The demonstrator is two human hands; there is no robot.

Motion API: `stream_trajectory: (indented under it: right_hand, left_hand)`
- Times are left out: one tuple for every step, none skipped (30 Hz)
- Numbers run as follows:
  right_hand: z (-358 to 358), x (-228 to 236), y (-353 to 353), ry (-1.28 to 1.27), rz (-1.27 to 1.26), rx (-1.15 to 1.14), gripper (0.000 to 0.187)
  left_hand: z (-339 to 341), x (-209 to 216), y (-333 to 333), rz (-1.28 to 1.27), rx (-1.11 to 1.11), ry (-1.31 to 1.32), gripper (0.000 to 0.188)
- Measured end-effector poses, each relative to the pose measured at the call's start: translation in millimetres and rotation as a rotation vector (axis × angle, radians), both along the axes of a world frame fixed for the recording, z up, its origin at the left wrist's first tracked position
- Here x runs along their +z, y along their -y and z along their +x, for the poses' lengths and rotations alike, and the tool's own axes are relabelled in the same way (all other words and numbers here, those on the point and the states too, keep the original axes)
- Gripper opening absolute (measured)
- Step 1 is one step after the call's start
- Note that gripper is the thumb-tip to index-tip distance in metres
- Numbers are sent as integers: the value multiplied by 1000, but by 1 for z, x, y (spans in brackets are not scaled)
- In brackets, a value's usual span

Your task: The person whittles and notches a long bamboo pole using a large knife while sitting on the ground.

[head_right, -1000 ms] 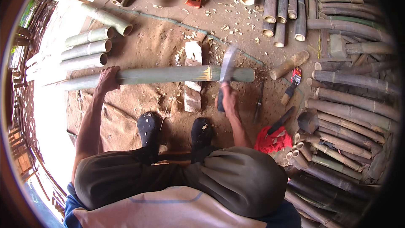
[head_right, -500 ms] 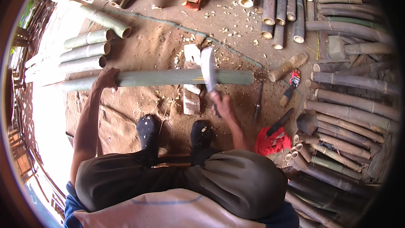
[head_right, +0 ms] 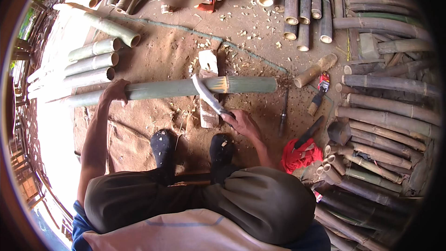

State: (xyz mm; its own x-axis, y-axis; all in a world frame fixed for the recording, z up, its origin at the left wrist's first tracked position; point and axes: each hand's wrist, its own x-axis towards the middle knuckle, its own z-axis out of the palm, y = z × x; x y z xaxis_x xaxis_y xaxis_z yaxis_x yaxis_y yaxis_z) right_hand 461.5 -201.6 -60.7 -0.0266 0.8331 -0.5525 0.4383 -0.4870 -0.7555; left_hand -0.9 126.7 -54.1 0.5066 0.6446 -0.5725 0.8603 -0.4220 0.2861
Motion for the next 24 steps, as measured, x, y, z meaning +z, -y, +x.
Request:
stream_trajectory:
  right_hand:
    - [1,-7,1,-64,33,-132,50]
    - [3,-10,4,-123,59,-265,51]
    - [6,-13,8,-182,85,-398,52]
    - [14,-14,10,-251,122,-581,55]
    - [14,-12,8,-283,116,-714,56]
    - [13,-10,6,-314,108,-849,57]
    - [11,-7,1,-353,107,-981,59]
    - [13,1,0,-329,77,-991,60]
    - [13,7,0,-341,66,-995,60]
    - [13,12,1,-349,49,-995,60]
    - [13,15,3,-357,32,-994,60]
    - [10,14,3,-367,36,-1037,60]
    - [5,12,1,-377,41,-1078,59]
    - [1,10,0,-388,46,-1119,59]
    - [-2,7,3,-331,80,-1057,57]
    - [-7,15,0,-256,18,-843,57]
    - [-11,23,-3,-179,-41,-629,58]
    - [-13,21,-8,-215,-57,-624,58]
    - [-8,22,-11,-237,-78,-624,58]
    - [-4,23,-11,-258,-99,-623,58]
    - [-5,23,-10,-291,-70,-750,58]
    - [-11,21,-9,-335,-45,-874,58]
    - [-16,20,-8,-379,-19,-997,59]
    - [-18,20,-8,-311,-65,-766,57]
  left_hand:
    - [-2,-1,-3,8,-5,-22,60]
    - [5,1,-3,9,-10,-39,62]
    - [11,2,-1,10,-16,-56,64]
    - [16,1,4,56,14,-29,66]
    - [12,-2,11,107,48,-14,68]
    - [8,-5,20,159,80,2,70]
    - [-6,-12,29,192,105,7,66]
    - [-3,-18,44,414,90,76,59]
    - [-2,-22,63,635,81,140,52]
    - [1,-26,80,719,160,195,39]
    - [4,-30,88,839,185,242,37]
    - [3,-31,89,872,188,264,37]
    - [5,-30,89,905,193,286,38]
    - [6,-32,87,870,209,274,40]
    - [10,-34,92,856,213,260,39]
    - [7,-35,93,851,211,240,39]
    - [4,-35,93,846,209,220,38]
    - [-1,-35,91,857,215,212,37]
    - [2,-34,92,844,219,230,37]
    - [4,-33,92,831,224,248,37]
    - [7,-33,92,818,230,265,37]
    - [6,-33,92,838,208,263,36]
    - [6,-33,92,849,205,262,36]
    - [7,-33,92,859,201,260,35]
